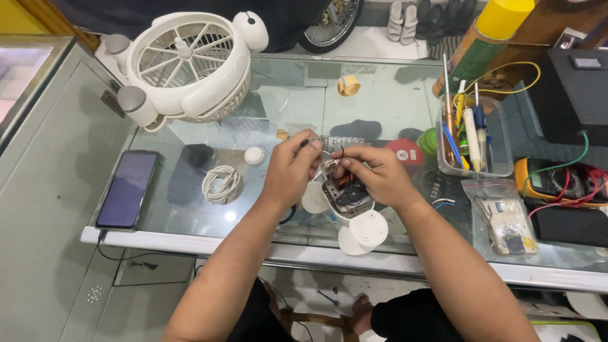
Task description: The person works on the internal wiring of a small white appliance, using scissors to trim wires and a screwdriver to adjust components inside the housing. The device remains open on the table as the person manipulates the internal parts.
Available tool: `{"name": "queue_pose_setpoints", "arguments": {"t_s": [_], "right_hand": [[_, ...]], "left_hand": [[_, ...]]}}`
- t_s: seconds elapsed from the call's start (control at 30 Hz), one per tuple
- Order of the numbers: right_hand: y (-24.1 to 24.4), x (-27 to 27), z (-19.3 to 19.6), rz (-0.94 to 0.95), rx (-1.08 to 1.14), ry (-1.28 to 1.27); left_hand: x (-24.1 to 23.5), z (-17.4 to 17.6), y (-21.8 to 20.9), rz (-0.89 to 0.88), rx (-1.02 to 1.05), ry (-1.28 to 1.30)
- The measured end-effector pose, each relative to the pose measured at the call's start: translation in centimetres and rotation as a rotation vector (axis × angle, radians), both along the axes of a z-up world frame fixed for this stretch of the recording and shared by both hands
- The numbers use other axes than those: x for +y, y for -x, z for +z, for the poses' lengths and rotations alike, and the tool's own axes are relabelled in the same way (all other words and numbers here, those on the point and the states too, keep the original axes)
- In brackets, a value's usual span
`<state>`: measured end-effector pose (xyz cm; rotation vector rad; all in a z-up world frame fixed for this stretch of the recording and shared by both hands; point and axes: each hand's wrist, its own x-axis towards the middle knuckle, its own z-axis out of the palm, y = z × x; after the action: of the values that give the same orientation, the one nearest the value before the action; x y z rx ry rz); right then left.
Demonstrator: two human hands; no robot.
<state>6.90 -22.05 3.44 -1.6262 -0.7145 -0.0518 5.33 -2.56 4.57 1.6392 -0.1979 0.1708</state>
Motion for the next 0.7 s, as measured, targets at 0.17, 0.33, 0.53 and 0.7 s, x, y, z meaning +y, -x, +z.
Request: {"name": "queue_pose_setpoints", "arguments": {"t_s": [0.17,0.33,0.53,0.7], "right_hand": [[0.0,-0.1,-0.3,0.023,0.108,-0.028],[0.2,-0.3,0.4,0.024,0.131,0.008],[0.4,-0.4,0.5,0.029,0.199,-0.025],[0.1,-0.4,0.0,0.008,0.210,0.010]], "left_hand": [[1.0,-2.4,-1.0,0.009,-0.034,-0.158],[1.1,-4.2,-1.8,-0.017,-0.027,-0.085],[0.6,-3.9,-2.0,-0.040,-0.039,-0.139],[-0.2,-4.7,-2.6,-0.028,-0.035,-0.135]]}}
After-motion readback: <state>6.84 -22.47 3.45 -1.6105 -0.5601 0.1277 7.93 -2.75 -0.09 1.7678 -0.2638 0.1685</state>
